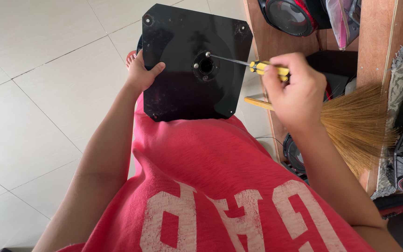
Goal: The person uses a screwdriver to tighten screws on the underside of a black plastic base, likely part of a chair or stool. They rotate the base to access different screw locations and continue tightening until the end of the clip.
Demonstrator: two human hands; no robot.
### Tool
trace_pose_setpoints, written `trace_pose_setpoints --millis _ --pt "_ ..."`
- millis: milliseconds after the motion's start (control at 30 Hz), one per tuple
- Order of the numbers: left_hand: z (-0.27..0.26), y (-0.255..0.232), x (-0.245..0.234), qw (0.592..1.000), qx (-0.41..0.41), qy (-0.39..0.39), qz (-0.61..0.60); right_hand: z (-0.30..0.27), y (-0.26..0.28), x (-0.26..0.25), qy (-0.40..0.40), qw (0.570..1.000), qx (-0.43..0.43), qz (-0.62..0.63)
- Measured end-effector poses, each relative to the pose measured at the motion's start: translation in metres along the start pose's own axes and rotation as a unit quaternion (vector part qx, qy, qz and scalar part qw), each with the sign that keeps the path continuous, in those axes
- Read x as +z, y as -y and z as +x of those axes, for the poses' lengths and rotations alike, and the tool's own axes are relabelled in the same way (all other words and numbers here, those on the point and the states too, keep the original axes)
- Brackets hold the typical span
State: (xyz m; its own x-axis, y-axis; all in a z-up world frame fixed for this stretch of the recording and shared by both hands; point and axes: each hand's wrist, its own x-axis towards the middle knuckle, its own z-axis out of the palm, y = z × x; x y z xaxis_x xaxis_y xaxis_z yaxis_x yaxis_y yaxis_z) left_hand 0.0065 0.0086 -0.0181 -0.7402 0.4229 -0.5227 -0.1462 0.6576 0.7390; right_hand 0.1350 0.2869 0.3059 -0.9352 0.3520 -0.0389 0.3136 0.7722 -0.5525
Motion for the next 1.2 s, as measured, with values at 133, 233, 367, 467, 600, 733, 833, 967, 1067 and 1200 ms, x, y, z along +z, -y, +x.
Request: trace_pose_setpoints --millis 133,233,367,467,600,733,833,967,1067,1200 --pt "0.002 0.005 0.004 1.0 0.012 -0.016 0.0 0.006 0.02 -0.011 0.098 0.992 -0.061 -0.042" --pt "0.003 0.003 0.004 1.0 0.008 -0.013 0.015 0.016 0.028 -0.01 0.164 0.972 -0.107 -0.132" --pt "-0.002 -0.007 0.0 0.999 0.014 -0.019 0.038 0.036 0.027 -0.007 0.247 0.961 0.008 -0.123" --pt "-0.01 -0.017 -0.004 0.998 0.01 -0.016 0.053 0.064 0.008 -0.011 0.335 0.913 0.231 -0.012" --pt "-0.014 -0.026 -0.006 0.987 -0.02 0.038 -0.154 0.094 -0.017 -0.018 0.413 0.743 0.507 0.142" --pt "-0.021 -0.029 -0.003 0.974 0.036 0.031 -0.222 0.102 -0.023 -0.008 0.456 0.567 0.67 0.147" --pt "-0.023 -0.028 -0.001 0.975 0.038 0.014 -0.219 0.109 -0.017 0.002 0.466 0.547 0.685 0.126" --pt "-0.027 -0.024 -0.007 0.962 0.066 0.007 -0.265 0.109 -0.001 0.013 0.481 0.604 0.636 0.003" --pt "-0.024 -0.025 -0.012 0.957 0.062 0.011 -0.282 0.11 0.012 0.021 0.5 0.624 0.594 -0.089" --pt "-0.024 -0.028 -0.012 0.965 0.067 0.003 -0.254 0.122 0.019 0.025 0.518 0.627 0.553 -0.182"
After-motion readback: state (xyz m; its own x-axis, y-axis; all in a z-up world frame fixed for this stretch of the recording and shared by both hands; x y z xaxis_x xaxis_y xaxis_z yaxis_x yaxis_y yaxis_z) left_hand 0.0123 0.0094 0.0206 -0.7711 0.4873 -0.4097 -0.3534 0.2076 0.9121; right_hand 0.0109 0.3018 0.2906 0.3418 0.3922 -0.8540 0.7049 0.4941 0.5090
